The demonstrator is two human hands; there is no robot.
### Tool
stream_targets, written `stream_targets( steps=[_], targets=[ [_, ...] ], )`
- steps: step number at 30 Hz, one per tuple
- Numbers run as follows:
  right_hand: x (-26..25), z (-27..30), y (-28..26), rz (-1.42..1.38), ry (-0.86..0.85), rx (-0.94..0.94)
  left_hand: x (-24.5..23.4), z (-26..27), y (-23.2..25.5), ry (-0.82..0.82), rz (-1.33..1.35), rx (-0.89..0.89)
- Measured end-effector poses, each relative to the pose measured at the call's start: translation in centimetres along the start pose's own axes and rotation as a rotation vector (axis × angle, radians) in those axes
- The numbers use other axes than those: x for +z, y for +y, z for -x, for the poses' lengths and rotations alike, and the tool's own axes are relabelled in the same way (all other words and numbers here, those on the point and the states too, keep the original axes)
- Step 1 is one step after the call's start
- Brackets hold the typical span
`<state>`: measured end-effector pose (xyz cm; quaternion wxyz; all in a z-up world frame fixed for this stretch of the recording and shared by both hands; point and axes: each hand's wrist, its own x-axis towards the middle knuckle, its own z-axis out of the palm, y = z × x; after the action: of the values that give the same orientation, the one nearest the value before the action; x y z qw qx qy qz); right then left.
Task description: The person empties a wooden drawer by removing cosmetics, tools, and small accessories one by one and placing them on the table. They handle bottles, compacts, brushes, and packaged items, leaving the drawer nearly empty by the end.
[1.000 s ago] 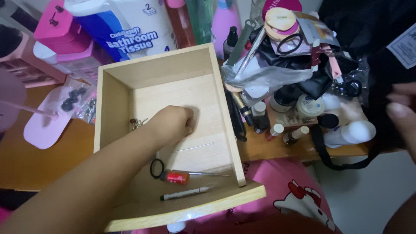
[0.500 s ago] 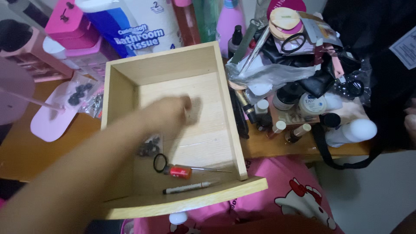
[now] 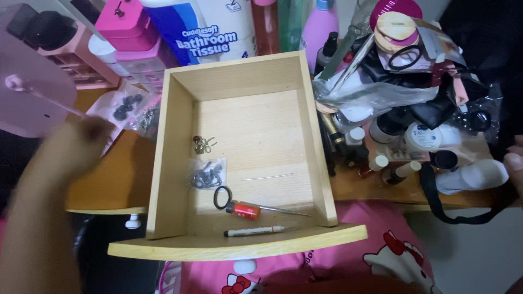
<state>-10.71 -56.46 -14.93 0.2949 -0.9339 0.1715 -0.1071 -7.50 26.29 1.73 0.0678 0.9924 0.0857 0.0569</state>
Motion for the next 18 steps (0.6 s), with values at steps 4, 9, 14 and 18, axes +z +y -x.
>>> stream_targets(
  steps=[4,9,14,18],
  targets=[
    [-1.9,1.3,-4.9,-0.069,-0.026,-0.176,7.5,0.2,-0.4,-0.136,0.059,-0.03],
    [-4.5,5.4,-19.5,0.11,-0.236,-0.701,10.1,0.9,1.4,0.021,0.127,0.059],
    [-3.1,7.8,-36.2,0.077,-0.51,-1.205,9.6,2.5,3.5,0.19,0.155,0.079],
    [4.0,9.3,-44.2,0.441,-0.785,-1.298,9.6,4.9,5.4,0.366,0.306,0.041]
  ],
)
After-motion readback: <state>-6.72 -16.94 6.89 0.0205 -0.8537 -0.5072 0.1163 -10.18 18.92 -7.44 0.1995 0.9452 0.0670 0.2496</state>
